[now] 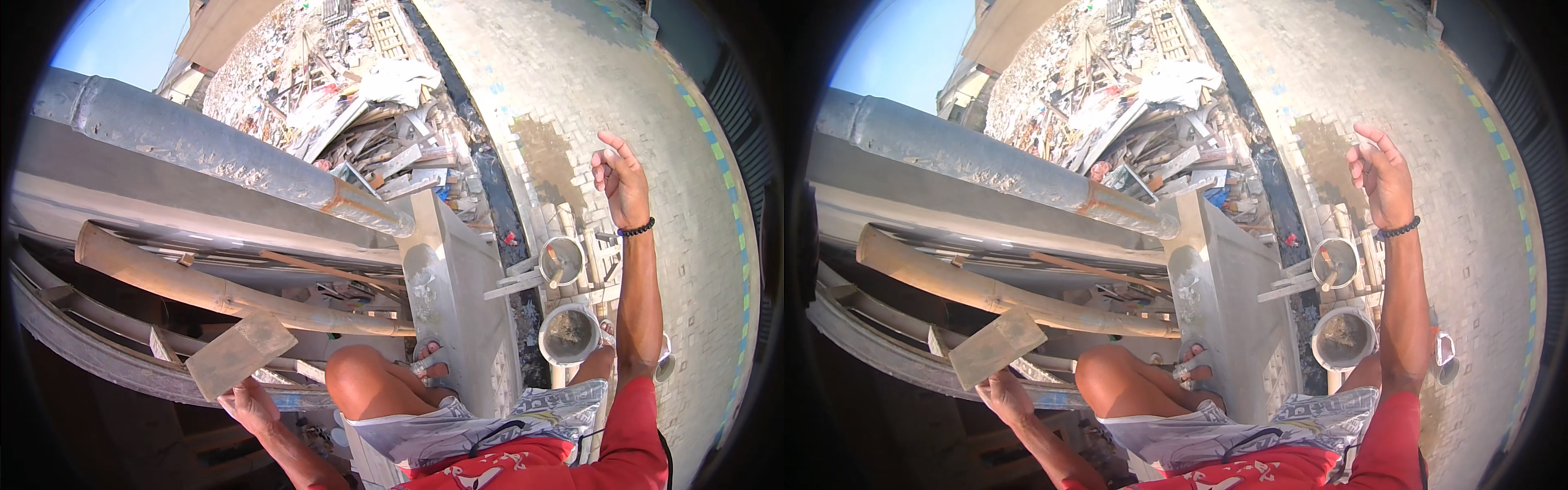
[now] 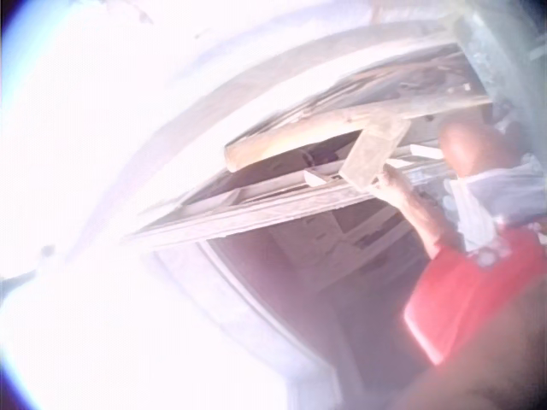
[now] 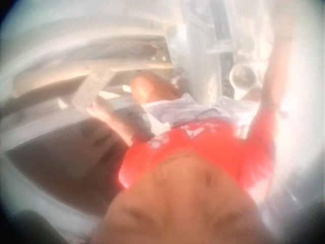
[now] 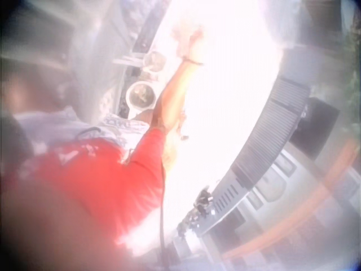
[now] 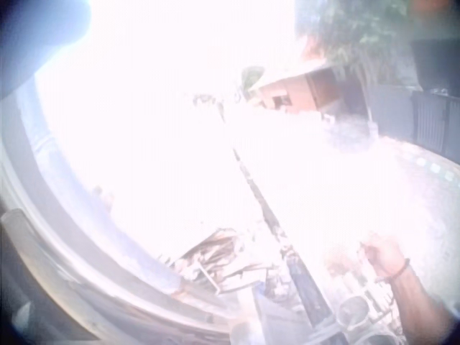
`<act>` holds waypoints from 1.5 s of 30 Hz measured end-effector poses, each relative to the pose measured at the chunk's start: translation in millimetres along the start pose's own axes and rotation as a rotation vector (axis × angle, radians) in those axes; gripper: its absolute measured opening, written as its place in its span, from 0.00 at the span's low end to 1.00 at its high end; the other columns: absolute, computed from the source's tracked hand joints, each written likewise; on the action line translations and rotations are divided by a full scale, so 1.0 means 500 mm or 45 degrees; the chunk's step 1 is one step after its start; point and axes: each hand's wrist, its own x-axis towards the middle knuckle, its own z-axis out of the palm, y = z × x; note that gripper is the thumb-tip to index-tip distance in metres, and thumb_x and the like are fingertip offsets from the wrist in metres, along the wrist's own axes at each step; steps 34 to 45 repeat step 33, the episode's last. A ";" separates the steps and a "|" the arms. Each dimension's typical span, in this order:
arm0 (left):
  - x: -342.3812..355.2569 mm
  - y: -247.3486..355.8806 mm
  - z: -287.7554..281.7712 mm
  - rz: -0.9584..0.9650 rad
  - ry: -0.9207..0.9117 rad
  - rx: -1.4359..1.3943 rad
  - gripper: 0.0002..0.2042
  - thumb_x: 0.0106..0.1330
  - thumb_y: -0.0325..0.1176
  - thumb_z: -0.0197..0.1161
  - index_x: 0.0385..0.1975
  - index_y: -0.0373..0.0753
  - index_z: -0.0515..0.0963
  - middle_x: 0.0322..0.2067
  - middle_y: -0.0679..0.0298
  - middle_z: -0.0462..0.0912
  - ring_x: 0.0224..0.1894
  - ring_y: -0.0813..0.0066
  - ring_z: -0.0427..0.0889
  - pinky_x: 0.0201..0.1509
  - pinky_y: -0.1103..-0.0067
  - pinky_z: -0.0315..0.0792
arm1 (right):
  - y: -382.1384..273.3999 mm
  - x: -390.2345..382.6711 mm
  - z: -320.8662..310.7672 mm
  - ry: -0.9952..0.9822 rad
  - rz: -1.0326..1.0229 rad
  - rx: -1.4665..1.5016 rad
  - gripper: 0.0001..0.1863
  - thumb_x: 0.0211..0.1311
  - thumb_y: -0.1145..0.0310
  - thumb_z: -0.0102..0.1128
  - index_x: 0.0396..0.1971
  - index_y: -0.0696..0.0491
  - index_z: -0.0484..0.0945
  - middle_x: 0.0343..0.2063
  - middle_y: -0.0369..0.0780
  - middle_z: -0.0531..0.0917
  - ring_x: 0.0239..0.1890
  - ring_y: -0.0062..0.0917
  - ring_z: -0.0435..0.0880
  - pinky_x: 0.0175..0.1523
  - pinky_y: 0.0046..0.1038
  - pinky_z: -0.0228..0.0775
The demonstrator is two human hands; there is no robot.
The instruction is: The person applies plaster to a wall using a trowel and a wooden float. They repeatedly scoop plaster from a bucket, apply it to the wall, and smooth the surface with the float.
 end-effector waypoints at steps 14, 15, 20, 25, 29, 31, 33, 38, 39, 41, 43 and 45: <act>-0.366 0.058 0.419 -1.030 -0.836 -0.456 0.24 0.56 0.26 0.66 0.53 0.35 0.66 0.46 0.61 0.76 0.48 0.69 0.77 0.50 0.74 0.73 | 0.005 -0.387 0.018 -0.856 1.331 0.664 0.22 0.68 0.62 0.47 0.58 0.58 0.66 0.48 0.40 0.76 0.47 0.24 0.79 0.49 0.30 0.73; -0.385 0.058 0.433 -1.017 -0.898 -0.427 0.22 0.58 0.26 0.64 0.53 0.35 0.67 0.46 0.62 0.76 0.48 0.71 0.76 0.51 0.75 0.72 | -0.004 -0.402 0.003 -0.814 1.406 0.713 0.23 0.68 0.61 0.47 0.58 0.58 0.65 0.51 0.41 0.75 0.50 0.26 0.77 0.52 0.32 0.71; -0.445 0.080 0.490 -1.086 -1.016 -0.585 0.20 0.62 0.25 0.60 0.54 0.35 0.67 0.47 0.64 0.76 0.50 0.77 0.74 0.54 0.79 0.68 | -0.050 -0.458 -0.070 -0.694 1.660 1.140 0.27 0.66 0.59 0.48 0.61 0.56 0.63 0.57 0.43 0.71 0.57 0.31 0.73 0.59 0.37 0.67; -0.431 0.157 0.568 -1.090 -1.004 -0.412 0.26 0.63 0.25 0.60 0.60 0.35 0.61 0.53 0.61 0.72 0.53 0.78 0.71 0.56 0.80 0.65 | -0.158 -0.470 -0.103 -0.504 1.449 0.979 0.26 0.65 0.60 0.47 0.61 0.56 0.62 0.56 0.42 0.72 0.55 0.33 0.74 0.59 0.38 0.68; -0.286 0.180 0.544 -0.792 -0.463 -0.063 0.33 0.63 0.26 0.60 0.65 0.33 0.51 0.55 0.56 0.67 0.52 0.73 0.71 0.56 0.79 0.67 | -0.256 -0.429 -0.150 -0.316 1.160 0.645 0.23 0.67 0.60 0.43 0.58 0.56 0.65 0.52 0.42 0.76 0.51 0.32 0.77 0.55 0.36 0.72; -0.125 0.248 0.555 -0.428 -0.260 0.101 0.35 0.60 0.27 0.61 0.66 0.33 0.49 0.57 0.51 0.63 0.53 0.63 0.69 0.55 0.73 0.68 | -0.287 -0.409 -0.230 -0.247 1.084 0.515 0.22 0.68 0.59 0.41 0.57 0.56 0.66 0.51 0.43 0.76 0.50 0.32 0.78 0.53 0.34 0.73; 0.028 0.347 0.551 -0.298 -0.064 0.242 0.42 0.58 0.33 0.65 0.68 0.36 0.44 0.62 0.51 0.56 0.57 0.59 0.65 0.57 0.68 0.67 | -0.308 -0.384 -0.261 -0.238 1.108 0.409 0.24 0.69 0.57 0.39 0.57 0.56 0.65 0.50 0.43 0.77 0.50 0.34 0.79 0.53 0.35 0.73; 0.028 0.347 0.551 -0.298 -0.064 0.242 0.42 0.58 0.33 0.65 0.68 0.36 0.44 0.62 0.51 0.56 0.57 0.59 0.65 0.57 0.68 0.67 | -0.308 -0.384 -0.261 -0.238 1.108 0.409 0.24 0.69 0.57 0.39 0.57 0.56 0.65 0.50 0.43 0.77 0.50 0.34 0.79 0.53 0.35 0.73; 0.028 0.347 0.551 -0.298 -0.064 0.242 0.42 0.58 0.33 0.65 0.68 0.36 0.44 0.62 0.51 0.56 0.57 0.59 0.65 0.57 0.68 0.67 | -0.308 -0.384 -0.261 -0.238 1.108 0.409 0.24 0.69 0.57 0.39 0.57 0.56 0.65 0.50 0.43 0.77 0.50 0.34 0.79 0.53 0.35 0.73; 0.028 0.347 0.551 -0.298 -0.064 0.242 0.42 0.58 0.33 0.65 0.68 0.36 0.44 0.62 0.51 0.56 0.57 0.59 0.65 0.57 0.68 0.67 | -0.308 -0.384 -0.261 -0.238 1.108 0.409 0.24 0.69 0.57 0.39 0.57 0.56 0.65 0.50 0.43 0.77 0.50 0.34 0.79 0.53 0.35 0.73; 0.028 0.347 0.551 -0.298 -0.064 0.242 0.42 0.58 0.33 0.65 0.68 0.36 0.44 0.62 0.51 0.56 0.57 0.59 0.65 0.57 0.68 0.67 | -0.308 -0.384 -0.261 -0.238 1.108 0.409 0.24 0.69 0.57 0.39 0.57 0.56 0.65 0.50 0.43 0.77 0.50 0.34 0.79 0.53 0.35 0.73; 0.028 0.347 0.551 -0.298 -0.064 0.242 0.42 0.58 0.33 0.65 0.68 0.36 0.44 0.62 0.51 0.56 0.57 0.59 0.65 0.57 0.68 0.67 | -0.308 -0.384 -0.261 -0.238 1.108 0.409 0.24 0.69 0.57 0.39 0.57 0.56 0.65 0.50 0.43 0.77 0.50 0.34 0.79 0.53 0.35 0.73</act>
